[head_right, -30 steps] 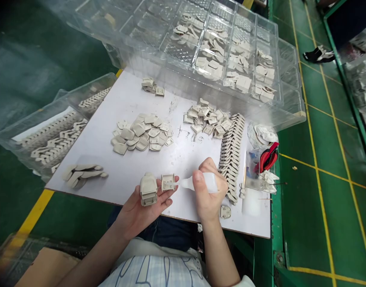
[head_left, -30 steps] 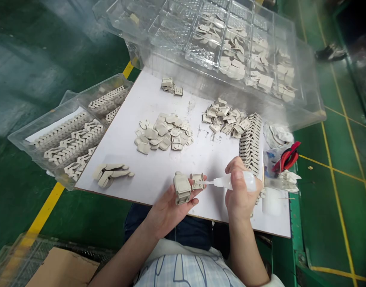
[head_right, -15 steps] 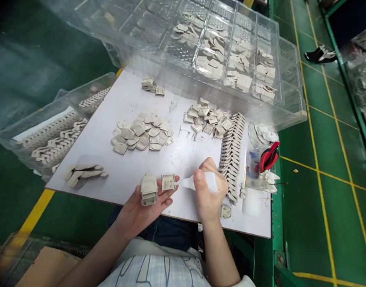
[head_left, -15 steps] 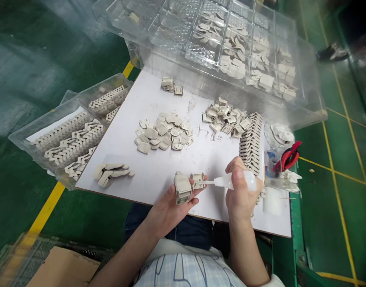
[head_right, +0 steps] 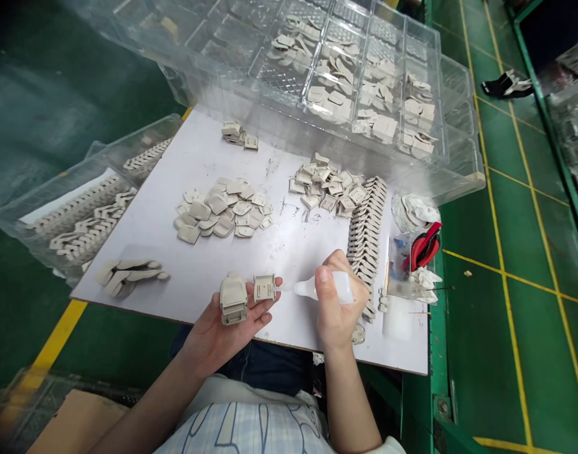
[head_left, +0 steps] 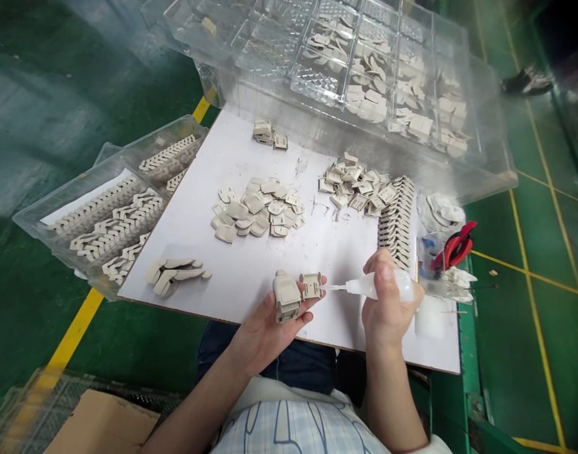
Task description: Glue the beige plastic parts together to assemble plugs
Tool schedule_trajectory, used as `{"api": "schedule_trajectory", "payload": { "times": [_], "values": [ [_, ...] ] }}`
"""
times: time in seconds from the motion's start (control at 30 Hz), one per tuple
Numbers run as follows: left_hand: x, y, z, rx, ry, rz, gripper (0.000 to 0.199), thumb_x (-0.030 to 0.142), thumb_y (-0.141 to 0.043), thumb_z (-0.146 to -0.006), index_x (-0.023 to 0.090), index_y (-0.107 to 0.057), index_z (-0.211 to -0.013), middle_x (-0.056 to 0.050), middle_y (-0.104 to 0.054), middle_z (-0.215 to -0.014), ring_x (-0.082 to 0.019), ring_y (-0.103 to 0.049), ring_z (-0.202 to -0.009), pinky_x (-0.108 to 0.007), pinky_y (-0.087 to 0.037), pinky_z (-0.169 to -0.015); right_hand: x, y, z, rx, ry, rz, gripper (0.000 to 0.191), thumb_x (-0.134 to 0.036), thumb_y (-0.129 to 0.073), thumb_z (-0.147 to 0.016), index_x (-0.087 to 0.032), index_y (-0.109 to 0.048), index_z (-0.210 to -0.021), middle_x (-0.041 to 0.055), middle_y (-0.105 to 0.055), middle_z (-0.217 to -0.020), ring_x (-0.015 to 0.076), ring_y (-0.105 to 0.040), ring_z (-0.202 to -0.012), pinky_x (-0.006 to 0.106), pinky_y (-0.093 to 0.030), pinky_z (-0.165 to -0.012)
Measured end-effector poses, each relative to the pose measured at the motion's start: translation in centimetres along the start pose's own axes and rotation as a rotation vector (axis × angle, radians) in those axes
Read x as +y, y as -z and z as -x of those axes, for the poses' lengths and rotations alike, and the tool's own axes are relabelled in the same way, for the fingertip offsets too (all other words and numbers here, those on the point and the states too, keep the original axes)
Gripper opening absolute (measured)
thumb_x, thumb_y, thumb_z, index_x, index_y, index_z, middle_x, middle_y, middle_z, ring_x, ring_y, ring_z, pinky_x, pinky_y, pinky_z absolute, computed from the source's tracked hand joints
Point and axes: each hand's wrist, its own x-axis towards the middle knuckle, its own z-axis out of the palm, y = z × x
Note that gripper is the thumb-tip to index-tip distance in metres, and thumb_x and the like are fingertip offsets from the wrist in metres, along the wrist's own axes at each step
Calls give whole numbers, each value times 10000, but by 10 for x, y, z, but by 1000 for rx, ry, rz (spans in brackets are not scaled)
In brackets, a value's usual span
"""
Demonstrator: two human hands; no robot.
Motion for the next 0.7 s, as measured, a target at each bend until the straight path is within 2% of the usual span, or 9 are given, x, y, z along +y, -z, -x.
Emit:
{"api": "schedule_trajectory", "payload": {
  "times": [0.13,0.23,0.33,0.4,0.47,0.57,0.63,0.7],
  "values": [
    [-1,-2,0,33,-5,33,347,567,-784,-814,284,-833,-1007,-67,-701,-1373,-279,-530,-1388,-265,-425,-887,0,0,-4,61,-55,-61,507,-520,-643,-937,-229,-415,-590,-38,-346,-609,145,-372,-605,324,-296,-596],
    [0,-2,0,38,9,49,351,556,-812,-791,268,-836,-990,-79,-689,-1392,-293,-507,-1409,-271,-417,-887,2,2,-10,62,-247,-167,559,-696,-570,-912,-239,-416,-628,-41,-341,-623,145,-393,-599,303,-341,-565],
    [0,0,-1,28,2,66,356,544,-831,-776,266,-837,-998,-84,-688,-1394,-297,-522,-1394,-271,-412,-888,7,5,-14,-42,-425,-206,564,-786,-546,-864,-231,-549,-766,-18,-472,-708,152,-478,-658,293,-413,-597],
    [0,2,-1,27,-7,71,353,538,-820,-792,273,-835,-1025,-89,-703,-1369,-294,-542,-1373,-276,-412,-902,11,6,-15,-150,-426,-105,490,-704,-616,-872,-215,-645,-874,17,-585,-850,166,-547,-772,305,-456,-690],
    [-1,2,-2,35,-14,66,355,543,-809,-803,276,-834,-1035,-90,-711,-1352,-292,-551,-1362,-280,-415,-913,14,4,-14,-237,-363,69,356,-563,-682,-881,-214,-707,-949,29,-644,-959,173,-569,-839,314,-459,-761],
    [-1,1,-2,53,-15,51,363,557,-822,-781,272,-840,-1007,-89,-715,-1343,-303,-545,-1372,-282,-426,-914,17,-7,-13,-263,-316,290,247,-415,-712,-861,-207,-720,-994,6,-675,-894,157,-550,-748,308,-448,-737],
    [0,0,-2,66,-12,44,366,561,-840,-756,275,-845,-984,-88,-724,-1332,-313,-541,-1382,-285,-435,-918,17,-14,-13,-265,-319,359,191,-362,-700,-857,-195,-697,-950,-16,-655,-797,144,-530,-668,296,-442,-685],
    [1,-1,-1,87,-12,42,361,558,-847,-747,282,-848,-979,-88,-724,-1338,-322,-534,-1395,-292,-444,-931,14,-15,-12,-280,-284,372,170,-324,-699,-857,-195,-679,-965,-9,-669,-827,146,-553,-675,294,-460,-683]
  ]
}}
